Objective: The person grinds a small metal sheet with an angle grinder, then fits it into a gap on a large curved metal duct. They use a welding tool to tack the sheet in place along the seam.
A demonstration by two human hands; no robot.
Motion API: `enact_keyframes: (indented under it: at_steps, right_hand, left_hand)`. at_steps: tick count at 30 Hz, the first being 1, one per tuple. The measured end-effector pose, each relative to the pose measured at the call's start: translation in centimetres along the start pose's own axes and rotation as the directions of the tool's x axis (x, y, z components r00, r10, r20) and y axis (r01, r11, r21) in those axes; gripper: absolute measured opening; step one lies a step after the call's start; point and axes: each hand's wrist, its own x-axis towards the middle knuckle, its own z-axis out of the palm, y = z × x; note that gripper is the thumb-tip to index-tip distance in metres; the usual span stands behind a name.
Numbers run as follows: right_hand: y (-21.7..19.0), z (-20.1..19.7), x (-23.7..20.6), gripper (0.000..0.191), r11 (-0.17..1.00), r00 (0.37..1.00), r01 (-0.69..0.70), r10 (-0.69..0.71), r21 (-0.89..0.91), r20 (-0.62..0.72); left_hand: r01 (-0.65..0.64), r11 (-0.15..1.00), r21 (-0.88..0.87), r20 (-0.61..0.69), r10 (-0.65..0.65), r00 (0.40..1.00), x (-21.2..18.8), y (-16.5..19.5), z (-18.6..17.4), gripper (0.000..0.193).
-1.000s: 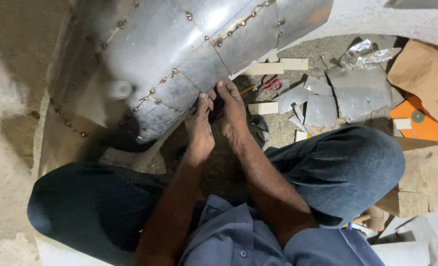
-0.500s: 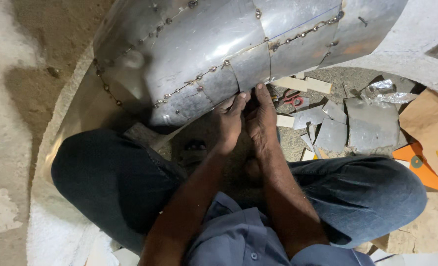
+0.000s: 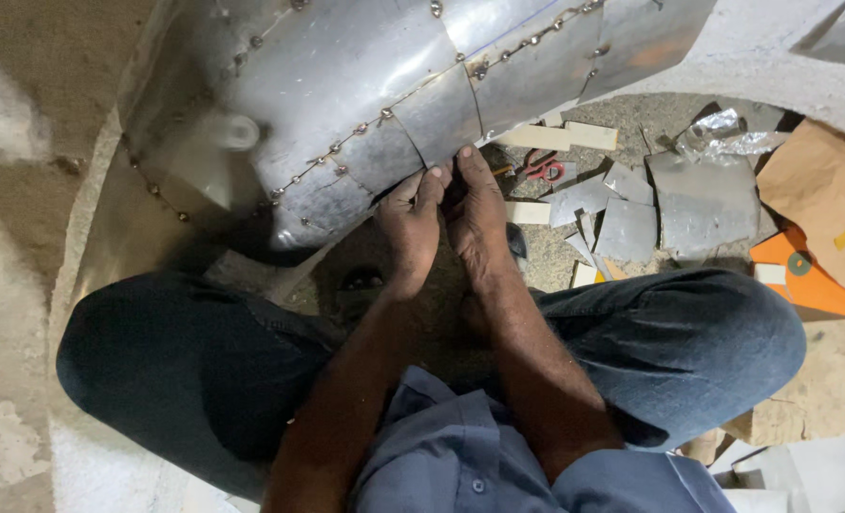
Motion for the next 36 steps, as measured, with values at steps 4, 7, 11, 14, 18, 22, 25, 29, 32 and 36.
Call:
enact_keyframes:
  at_steps: [4,7,11,14,18,22,25,29,32,36]
  right_hand:
    - [-0.8,-0.1,-0.2,0.023,1.000,1.000,0.003,-0.003,-0.016,0.003]
    - [-1.1,-0.3,-0.4,0.028,0.999,0.997,0.042,-0.042,-0.005,0.062]
    - [-1.4,-0.3,-0.4,0.030,1.000,1.000,0.017,-0.017,0.001,-0.006]
    - [-1.6,-0.3,-0.5,0.030,1.000,1.000,0.009,-0.009,0.008,-0.030]
    - [-1.7,-0.2,-0.4,0.031,1.000,0.998,-0.003,0.003,0.005,-0.065]
    - [-1.5,-0.3,-0.2,0.031,1.000,1.000,0.020,-0.020,-0.009,-0.010]
    - [-1.4,-0.5,-0.1,0.027,1.000,1.000,0.020,-0.020,-0.009,-0.014]
    - [-1.7,-0.6,-0.3,0.022,0.999,0.999,0.034,-0.034,0.030,0.008]
    - [-2.2,-0.4,-0.5,0.018,0.998,0.999,0.032,-0.030,0.046,-0.044]
    - [-2.6,-0.4,-0.8,0.016,0.999,0.995,0.015,-0.010,0.049,-0.101]
  left_hand:
    - [-0.052,0.976,0.210,0.041,0.044,0.998,-0.3,0.7,0.5,0.018]
    - [-0.105,0.991,0.079,0.022,0.104,0.994,-0.7,0.6,1.0,0.018]
    - [-0.272,0.915,0.299,-0.002,0.286,0.958,-0.7,0.0,1.4,0.015]
    - [-0.414,0.789,0.454,-0.011,0.469,0.883,-0.4,-0.3,1.5,0.014]
    - [-0.308,0.886,0.346,0.001,0.328,0.945,-0.5,-0.1,1.4,0.011]
    - [-0.284,0.888,0.361,0.009,0.301,0.953,-0.5,0.4,1.4,0.010]
    - [-0.207,0.948,0.241,-0.004,0.214,0.977,-0.6,0.6,1.2,0.012]
    - [-0.339,0.805,0.487,0.052,0.361,0.931,-0.5,0.6,1.0,0.016]
    - [-0.338,0.788,0.515,0.035,0.375,0.926,-0.6,0.5,1.6,0.018]
    - [-0.316,0.825,0.468,0.013,0.352,0.936,-0.9,0.6,2.2,0.019]
